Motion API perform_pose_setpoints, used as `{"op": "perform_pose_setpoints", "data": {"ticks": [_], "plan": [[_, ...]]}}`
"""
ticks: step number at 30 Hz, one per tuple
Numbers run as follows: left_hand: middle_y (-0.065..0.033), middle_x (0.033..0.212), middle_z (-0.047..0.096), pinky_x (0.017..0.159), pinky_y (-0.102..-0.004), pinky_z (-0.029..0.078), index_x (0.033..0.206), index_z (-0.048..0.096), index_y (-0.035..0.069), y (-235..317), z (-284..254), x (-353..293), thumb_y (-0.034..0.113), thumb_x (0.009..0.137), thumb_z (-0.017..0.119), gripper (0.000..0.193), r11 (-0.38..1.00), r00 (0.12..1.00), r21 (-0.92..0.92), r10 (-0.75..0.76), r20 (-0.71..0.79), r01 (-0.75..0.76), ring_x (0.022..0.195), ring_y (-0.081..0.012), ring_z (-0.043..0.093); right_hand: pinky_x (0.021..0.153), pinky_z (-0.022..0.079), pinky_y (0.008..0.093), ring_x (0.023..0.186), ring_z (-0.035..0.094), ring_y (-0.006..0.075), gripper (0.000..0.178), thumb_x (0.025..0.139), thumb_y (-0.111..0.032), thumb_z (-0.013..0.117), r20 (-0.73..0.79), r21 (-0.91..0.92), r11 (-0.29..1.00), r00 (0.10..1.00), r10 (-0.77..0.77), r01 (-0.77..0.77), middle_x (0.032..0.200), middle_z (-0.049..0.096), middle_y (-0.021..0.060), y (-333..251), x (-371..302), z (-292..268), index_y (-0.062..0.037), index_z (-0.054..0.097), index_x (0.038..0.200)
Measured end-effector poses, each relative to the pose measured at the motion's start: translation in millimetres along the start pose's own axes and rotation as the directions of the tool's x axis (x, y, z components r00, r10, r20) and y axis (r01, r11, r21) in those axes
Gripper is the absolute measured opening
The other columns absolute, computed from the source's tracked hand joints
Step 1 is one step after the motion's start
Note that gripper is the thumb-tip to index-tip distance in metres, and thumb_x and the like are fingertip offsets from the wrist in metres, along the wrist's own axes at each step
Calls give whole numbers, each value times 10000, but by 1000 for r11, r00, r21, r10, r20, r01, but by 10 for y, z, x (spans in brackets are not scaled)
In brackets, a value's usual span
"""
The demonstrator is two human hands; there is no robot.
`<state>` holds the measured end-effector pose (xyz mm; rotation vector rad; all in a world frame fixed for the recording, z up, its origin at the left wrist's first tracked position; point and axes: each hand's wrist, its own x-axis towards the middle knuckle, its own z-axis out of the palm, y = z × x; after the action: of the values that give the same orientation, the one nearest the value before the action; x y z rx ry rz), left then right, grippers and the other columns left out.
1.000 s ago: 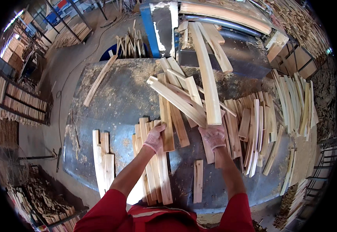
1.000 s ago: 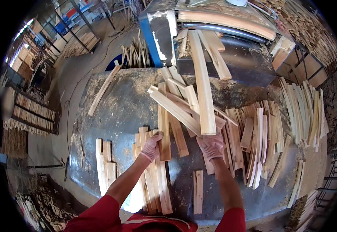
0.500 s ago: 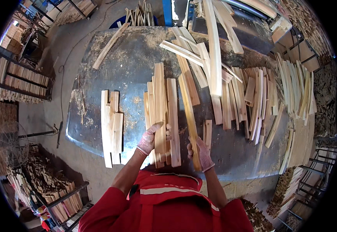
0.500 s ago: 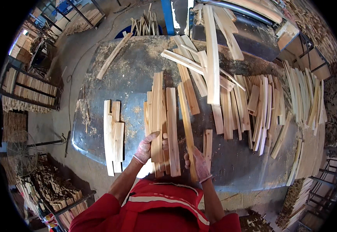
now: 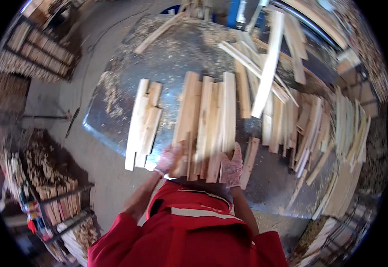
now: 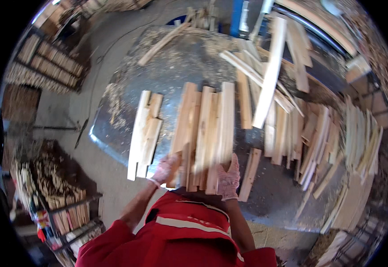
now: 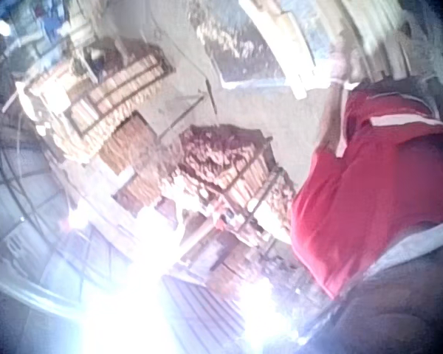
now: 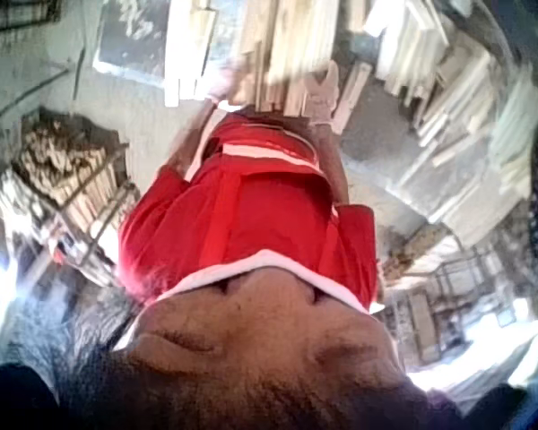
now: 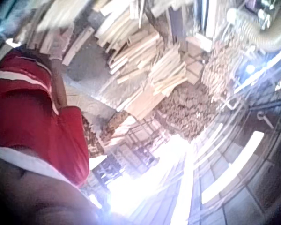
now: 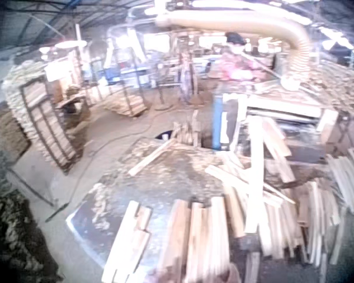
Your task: The person stacks small wooden planks on a workbench in a workshop. They pick up planks from a pile, align them, and place them into a neat stack, occasionally adjusting the stack to keep it organized.
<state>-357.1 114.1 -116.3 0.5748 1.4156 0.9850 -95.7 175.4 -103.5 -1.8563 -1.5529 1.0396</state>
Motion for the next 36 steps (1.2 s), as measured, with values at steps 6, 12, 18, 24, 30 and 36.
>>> {"op": "perform_pose_setpoints", "data": {"ticks": [6, 12, 18, 24, 30, 36], "plan": [[-106, 1157, 691, 983, -397, 498, 1316, 576, 62, 122, 779, 230, 225, 955, 633, 400, 889, 994, -445, -104, 43, 112, 1077, -211, 643, 980, 488, 451, 1168, 591, 419, 551, 978, -294, 560, 66, 43, 898, 896, -439, 437, 1276, 598, 256, -492, -153, 520, -39, 442, 1452], [-62, 1086, 683, 793, -314, 535, 1254, 571, 54, -147, -104, 204, 189, 972, 590, 314, 988, 987, -55, 141, -78, -145, 901, -152, 643, 955, 506, 432, 1136, 607, 396, 405, 972, -264, 592, 258, -120, 840, 834, -488, 528, 1240, 625, 219, -175, 285, 236, -22, 569, 1297], [-2, 705, 578, 580, -284, 447, 888, 610, 28, -25, -883, 31, 241, 893, 738, 248, 919, 778, 189, -170, -605, 347, 677, -98, 536, 953, 497, 445, 1122, 598, 376, 534, 916, -295, 606, 9, -388, 884, 960, -280, 261, 1328, 566, 218, 30, 1571, 53, -40, 488, 1370], [-32, 739, 556, 599, -333, 456, 944, 577, -2, -358, -1608, -34, 213, 879, 701, 256, 952, 768, 147, -119, -629, 269, 667, -142, 517, 910, 503, 370, 1042, 612, 317, 774, 788, -384, 704, 106, -837, 499, 962, -252, 223, 1309, 547, 221, 81, 2532, 162, 26, 412, 1375], [-203, 1052, 643, 861, -444, 513, 1076, 611, 4, -332, -2070, 46, 274, 799, 709, 400, 711, 653, 514, 102, -751, 480, 966, -372, 628, 818, 556, 385, 950, 679, 331, 576, 766, -328, 754, 208, -585, 810, 972, 107, 36, 1099, 650, 173, -293, 2850, -151, -12, 543, 1200], [-214, 1301, 523, 980, -463, 473, 1327, 496, 30, 142, -1414, 267, 103, 876, 679, 492, 585, 592, 737, 476, -650, 339, 1196, -358, 545, 711, 582, 282, 862, 684, 194, 489, 855, -292, 701, 506, 613, 757, 849, -155, -227, 1022, 682, 124, -407, 2101, -977, 13, 595, 1222]]}}
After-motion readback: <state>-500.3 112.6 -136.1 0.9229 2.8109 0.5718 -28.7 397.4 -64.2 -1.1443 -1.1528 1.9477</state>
